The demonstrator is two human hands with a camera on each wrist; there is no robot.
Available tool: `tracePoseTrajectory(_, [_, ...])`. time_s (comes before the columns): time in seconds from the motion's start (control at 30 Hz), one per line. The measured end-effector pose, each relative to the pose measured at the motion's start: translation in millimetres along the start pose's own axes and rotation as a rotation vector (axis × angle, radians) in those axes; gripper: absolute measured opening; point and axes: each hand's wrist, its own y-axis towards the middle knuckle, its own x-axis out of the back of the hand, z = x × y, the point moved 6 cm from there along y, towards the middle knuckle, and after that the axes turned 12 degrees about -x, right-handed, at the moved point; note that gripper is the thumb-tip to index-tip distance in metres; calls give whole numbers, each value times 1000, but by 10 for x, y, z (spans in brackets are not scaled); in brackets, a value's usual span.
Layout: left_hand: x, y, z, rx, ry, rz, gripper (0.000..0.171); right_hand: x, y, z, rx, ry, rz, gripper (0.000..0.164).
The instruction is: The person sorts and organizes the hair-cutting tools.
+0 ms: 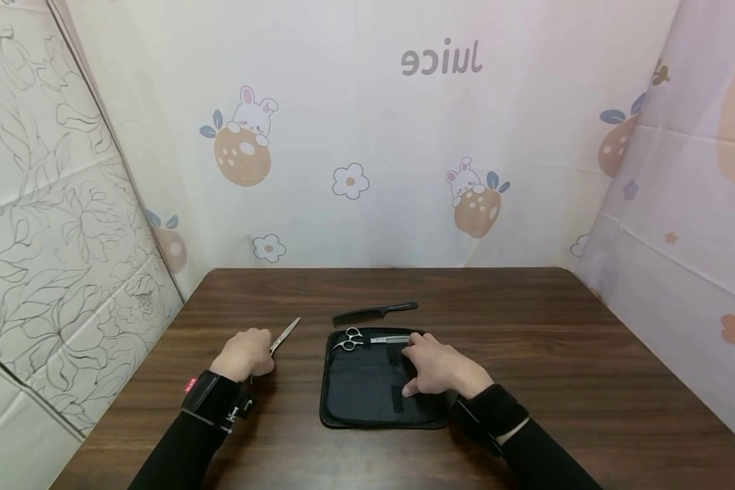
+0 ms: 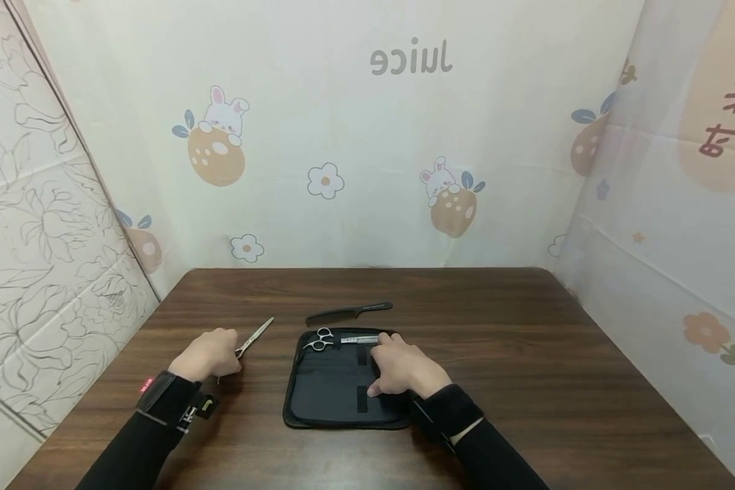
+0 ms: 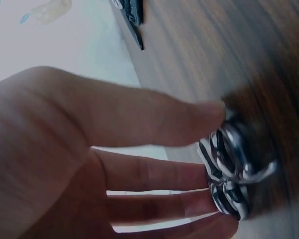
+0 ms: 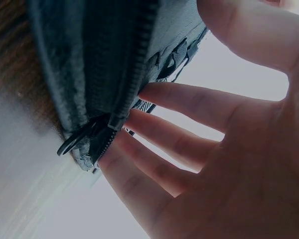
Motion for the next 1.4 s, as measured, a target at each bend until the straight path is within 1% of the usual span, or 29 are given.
tracePoseTrajectory(0.17, [4,5,-1,-13,-5,9,13,-8,-5,-2,0,9,5,64])
tracePoseTrajectory(0.37, [-6,7,23,-11,-27,5,23,-5,-6,-4,-6,7,4,64])
tracePoseTrajectory(0.57, [-23,21,57,-2,-44,6,22,-7,-1,-1,-10,3,6,64])
tracePoseTrajectory(0.73, [-17,41,66,-15,-36,-8,23,-8,7,3,-17,0,12,64])
tracePoseTrajectory(0.97, [-15,58,62,-10,-40,-22,28,1,-1,8,-17,9,13,64])
tracePoseTrajectory(1.27, [-18,101,25,-33,-66,-53,34,-1,-22,17,19,-4,3,65])
tracePoseTrajectory(1.4, [-19,139,12,-46,-98,-69,32,-3,-11,14,14,-4,1,65])
